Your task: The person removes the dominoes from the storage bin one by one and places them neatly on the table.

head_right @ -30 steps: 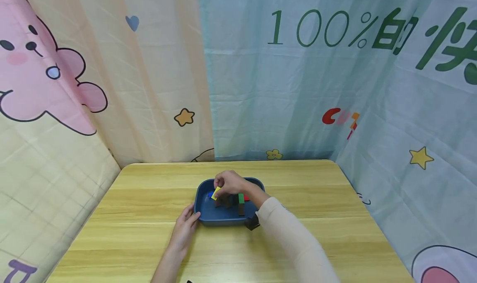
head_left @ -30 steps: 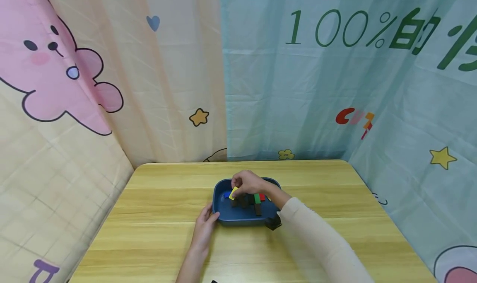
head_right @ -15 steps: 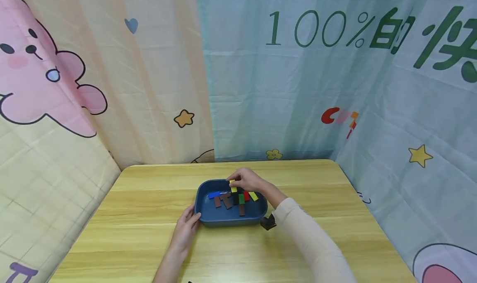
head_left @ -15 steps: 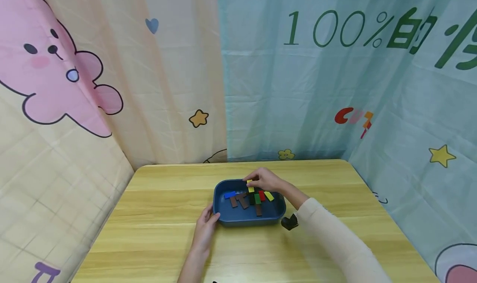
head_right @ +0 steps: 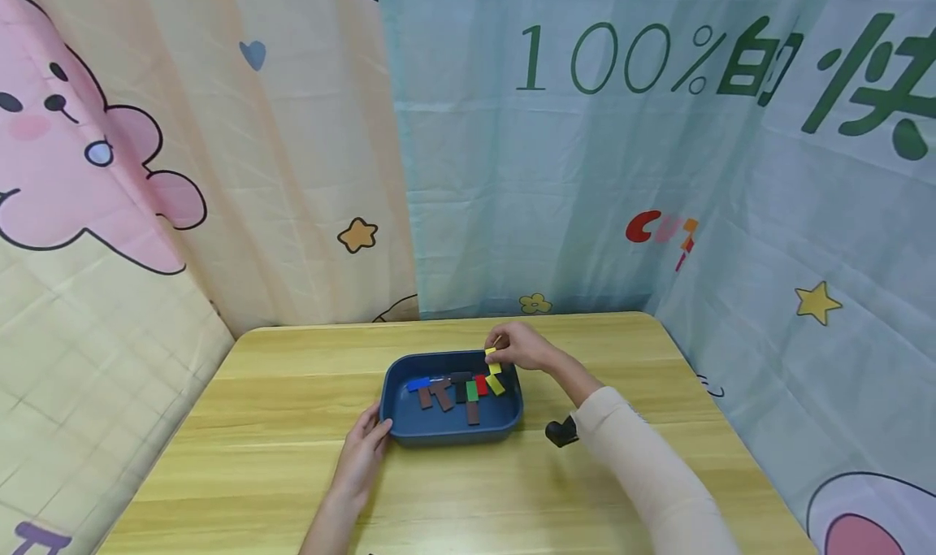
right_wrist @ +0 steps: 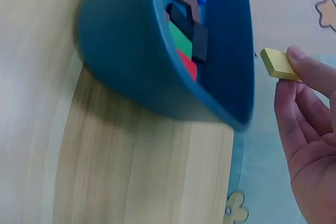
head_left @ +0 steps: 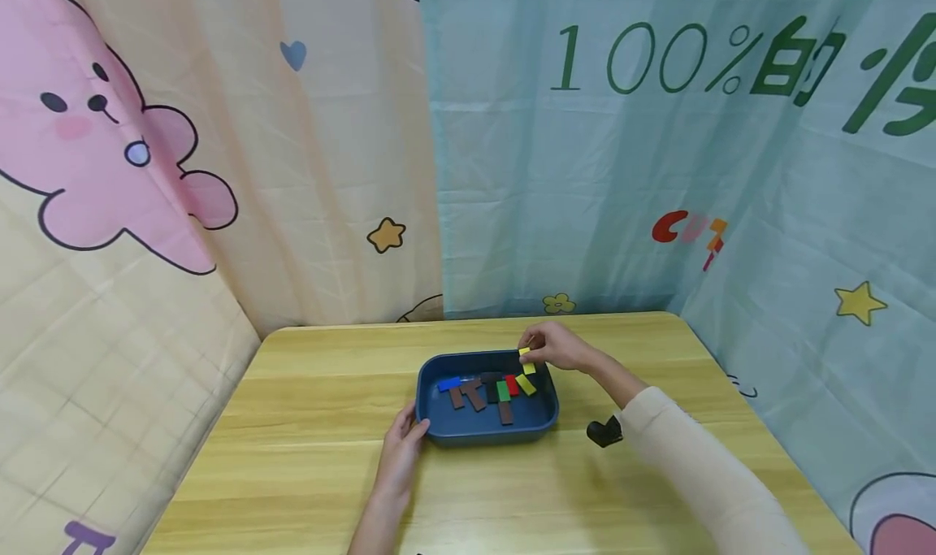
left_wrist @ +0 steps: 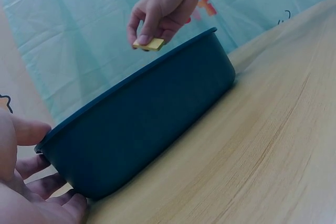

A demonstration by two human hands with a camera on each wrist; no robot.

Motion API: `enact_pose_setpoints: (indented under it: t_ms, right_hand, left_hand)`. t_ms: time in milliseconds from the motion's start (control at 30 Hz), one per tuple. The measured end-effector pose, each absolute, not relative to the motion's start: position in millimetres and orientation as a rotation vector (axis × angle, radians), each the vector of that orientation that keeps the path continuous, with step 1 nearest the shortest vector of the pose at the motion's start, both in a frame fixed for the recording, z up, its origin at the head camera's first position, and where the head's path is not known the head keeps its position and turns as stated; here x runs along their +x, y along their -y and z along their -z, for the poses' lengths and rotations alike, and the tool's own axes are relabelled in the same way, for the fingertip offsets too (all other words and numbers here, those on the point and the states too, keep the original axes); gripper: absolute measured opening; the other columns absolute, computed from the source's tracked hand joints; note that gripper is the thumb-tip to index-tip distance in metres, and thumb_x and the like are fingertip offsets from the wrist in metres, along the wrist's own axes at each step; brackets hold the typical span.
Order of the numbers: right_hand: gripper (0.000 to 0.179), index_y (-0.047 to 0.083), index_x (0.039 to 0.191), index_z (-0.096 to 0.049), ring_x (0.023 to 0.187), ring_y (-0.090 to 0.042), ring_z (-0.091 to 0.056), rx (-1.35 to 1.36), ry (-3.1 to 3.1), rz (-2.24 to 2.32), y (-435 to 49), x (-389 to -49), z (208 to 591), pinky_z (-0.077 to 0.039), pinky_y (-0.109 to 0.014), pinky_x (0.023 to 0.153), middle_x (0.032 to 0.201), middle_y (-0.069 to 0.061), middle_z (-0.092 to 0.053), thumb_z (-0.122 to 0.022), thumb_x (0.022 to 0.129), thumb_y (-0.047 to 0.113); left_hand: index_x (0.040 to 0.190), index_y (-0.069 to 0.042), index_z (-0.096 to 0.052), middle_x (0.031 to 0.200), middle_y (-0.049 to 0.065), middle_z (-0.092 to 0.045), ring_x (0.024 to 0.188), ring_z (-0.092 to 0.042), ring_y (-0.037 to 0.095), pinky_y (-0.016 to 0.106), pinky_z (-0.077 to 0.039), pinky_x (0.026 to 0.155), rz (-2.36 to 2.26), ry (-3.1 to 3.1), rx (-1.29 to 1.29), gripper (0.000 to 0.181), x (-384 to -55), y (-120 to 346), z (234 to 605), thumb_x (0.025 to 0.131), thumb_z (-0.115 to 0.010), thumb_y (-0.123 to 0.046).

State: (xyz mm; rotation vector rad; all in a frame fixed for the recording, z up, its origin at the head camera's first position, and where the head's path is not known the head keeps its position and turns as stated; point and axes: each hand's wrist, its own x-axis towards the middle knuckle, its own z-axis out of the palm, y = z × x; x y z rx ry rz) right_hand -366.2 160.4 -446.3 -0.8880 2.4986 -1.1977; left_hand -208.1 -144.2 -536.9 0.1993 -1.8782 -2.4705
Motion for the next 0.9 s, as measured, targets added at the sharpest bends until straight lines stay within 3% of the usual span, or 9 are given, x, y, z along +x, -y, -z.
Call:
enact_pose_setpoints:
  t_ms: [167,333,433,733,900]
  right_hand:
    - [0.021,-0.007,0.114,-0.070,0.082,-0.028,-0.069,-0.826,-2.537,1.270,-182,-367,448,-0.059,-0.035,0.073,0.092,-0.004,-0.072,-0.072,0.097,0.005]
    - [0.019,-0.007,0.116,-0.069,0.088,-0.040,-0.066,-0.712,-2.521,1.338,-205,-366,455,-0.058,-0.056,0.085,0.095,-0.014,-0.070,-0.067,0.099,0.001]
    - [0.022,-0.012,0.117,-0.066,0.087,-0.039,-0.067,-0.647,-2.498,1.381,-216,-366,463,-0.056,-0.060,0.087,0.095,-0.019,-0.068,-0.067,0.099,0.000]
    - [0.028,-0.018,0.118,-0.063,0.084,-0.027,-0.070,-0.479,-2.462,1.485,-243,-366,501,-0.062,-0.035,0.074,0.095,-0.015,-0.072,-0.070,0.097,0.000]
    - [0.024,-0.017,0.115,-0.066,0.082,-0.020,-0.071,-0.385,-2.445,1.530,-250,-365,524,-0.062,-0.033,0.073,0.091,-0.009,-0.072,-0.070,0.097,-0.003]
  left_hand:
    - [0.158,0.009,-0.026,0.164,0.032,-0.021,0.151,-0.022,0.042,0.052,-0.025,0.121,2.465,1.885,0.204,0.057,-209,145,539,0.107,-0.049,-0.004]
    - [0.158,0.009,-0.026,0.164,0.031,-0.021,0.152,-0.022,0.042,0.052,-0.024,0.121,2.473,1.890,0.215,0.057,-210,145,540,0.107,-0.049,-0.005]
    - [0.158,0.009,-0.026,0.164,0.031,-0.020,0.152,-0.021,0.042,0.052,-0.024,0.121,2.470,1.896,0.215,0.057,-209,144,540,0.108,-0.048,-0.005]
    - [0.157,0.011,-0.027,0.163,0.033,-0.022,0.151,-0.023,0.043,0.051,-0.027,0.120,2.437,1.914,0.215,0.056,-209,145,537,0.107,-0.050,-0.003]
    - [0.157,0.010,-0.029,0.163,0.032,-0.023,0.151,-0.025,0.042,0.051,-0.028,0.119,2.429,1.941,0.220,0.056,-210,146,540,0.106,-0.050,-0.002]
